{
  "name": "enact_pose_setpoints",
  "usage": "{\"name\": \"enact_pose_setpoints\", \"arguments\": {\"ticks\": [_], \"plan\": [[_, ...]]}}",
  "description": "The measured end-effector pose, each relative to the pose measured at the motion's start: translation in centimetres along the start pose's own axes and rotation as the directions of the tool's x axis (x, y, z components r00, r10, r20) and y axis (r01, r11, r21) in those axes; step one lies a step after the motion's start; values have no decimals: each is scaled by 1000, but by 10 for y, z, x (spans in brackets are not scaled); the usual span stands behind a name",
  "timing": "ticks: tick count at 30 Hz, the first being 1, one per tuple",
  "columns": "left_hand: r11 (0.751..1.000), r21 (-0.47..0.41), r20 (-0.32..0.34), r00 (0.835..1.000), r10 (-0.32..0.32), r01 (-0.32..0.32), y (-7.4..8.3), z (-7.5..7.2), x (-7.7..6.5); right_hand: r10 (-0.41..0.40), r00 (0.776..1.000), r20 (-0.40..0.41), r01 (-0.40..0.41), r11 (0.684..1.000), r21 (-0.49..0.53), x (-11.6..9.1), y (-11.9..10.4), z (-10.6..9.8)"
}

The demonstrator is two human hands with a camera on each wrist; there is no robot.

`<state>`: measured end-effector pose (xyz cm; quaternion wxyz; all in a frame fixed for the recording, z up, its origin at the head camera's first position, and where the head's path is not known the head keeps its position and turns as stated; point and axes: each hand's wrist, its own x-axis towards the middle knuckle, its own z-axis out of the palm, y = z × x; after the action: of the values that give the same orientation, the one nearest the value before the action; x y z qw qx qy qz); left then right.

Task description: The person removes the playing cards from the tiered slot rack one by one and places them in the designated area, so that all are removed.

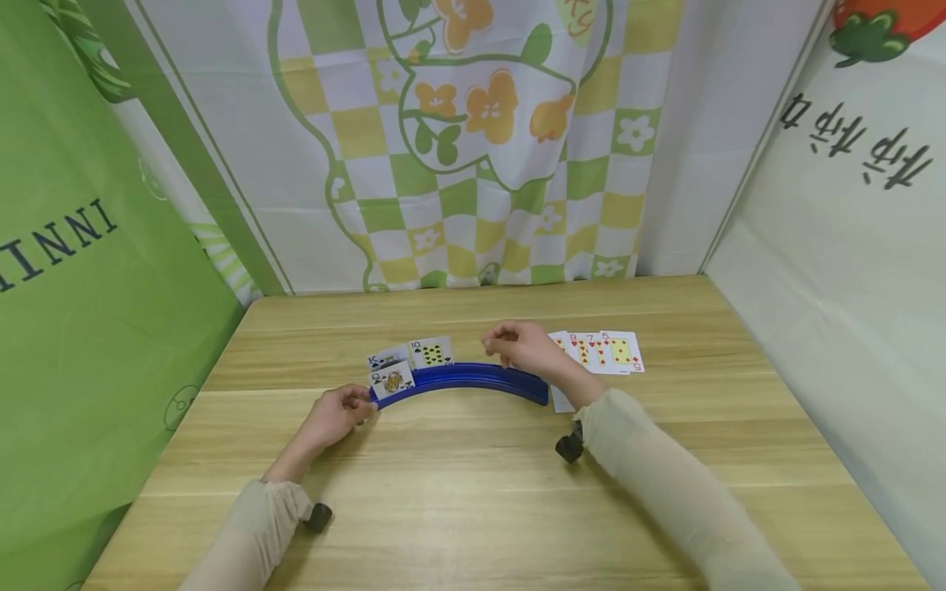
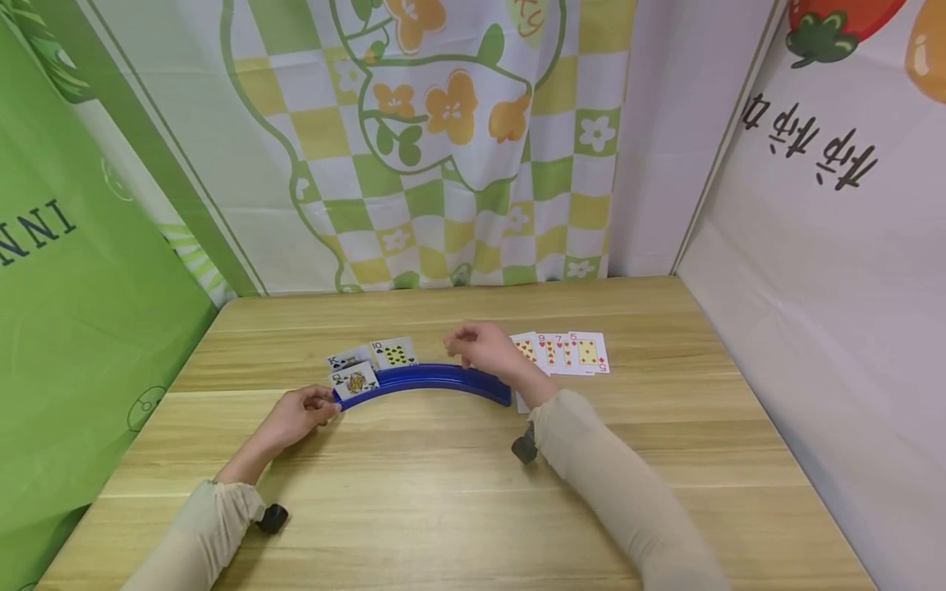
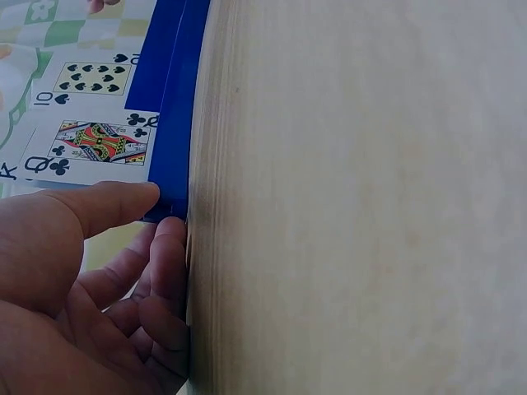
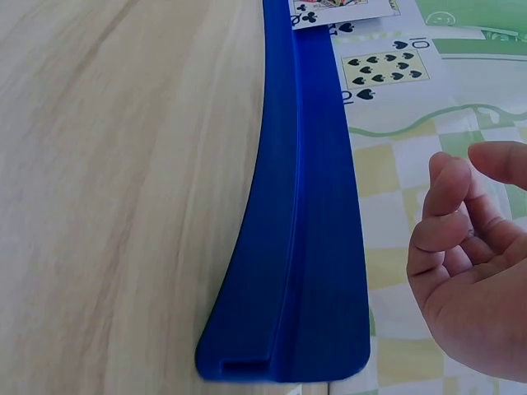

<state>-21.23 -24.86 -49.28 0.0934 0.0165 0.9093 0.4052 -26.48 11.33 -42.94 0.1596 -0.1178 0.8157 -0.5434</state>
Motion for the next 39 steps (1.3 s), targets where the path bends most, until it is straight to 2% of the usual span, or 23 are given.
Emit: {"name": "enact_pose_setpoints", "arguments": {"ticks": [9,18,27,39], "plan": [[1000,-2,-1,1000,-12,12,1,0,0,-29,999,-29,28,999,-35,4,-8,10],[1000,1,2,1000,-14,14,-1,1,2,-36,999,-40,35,999,-26,11,-12,20],[1000,-3,7,1000,-13,13,-1,0,2,-49,998,-33,47,998,-46,18,-16,29],[1000,5,-4,1000,-5,6,-1,1,2,-91,996,-22,91,996,8,26,-21,38]]}}
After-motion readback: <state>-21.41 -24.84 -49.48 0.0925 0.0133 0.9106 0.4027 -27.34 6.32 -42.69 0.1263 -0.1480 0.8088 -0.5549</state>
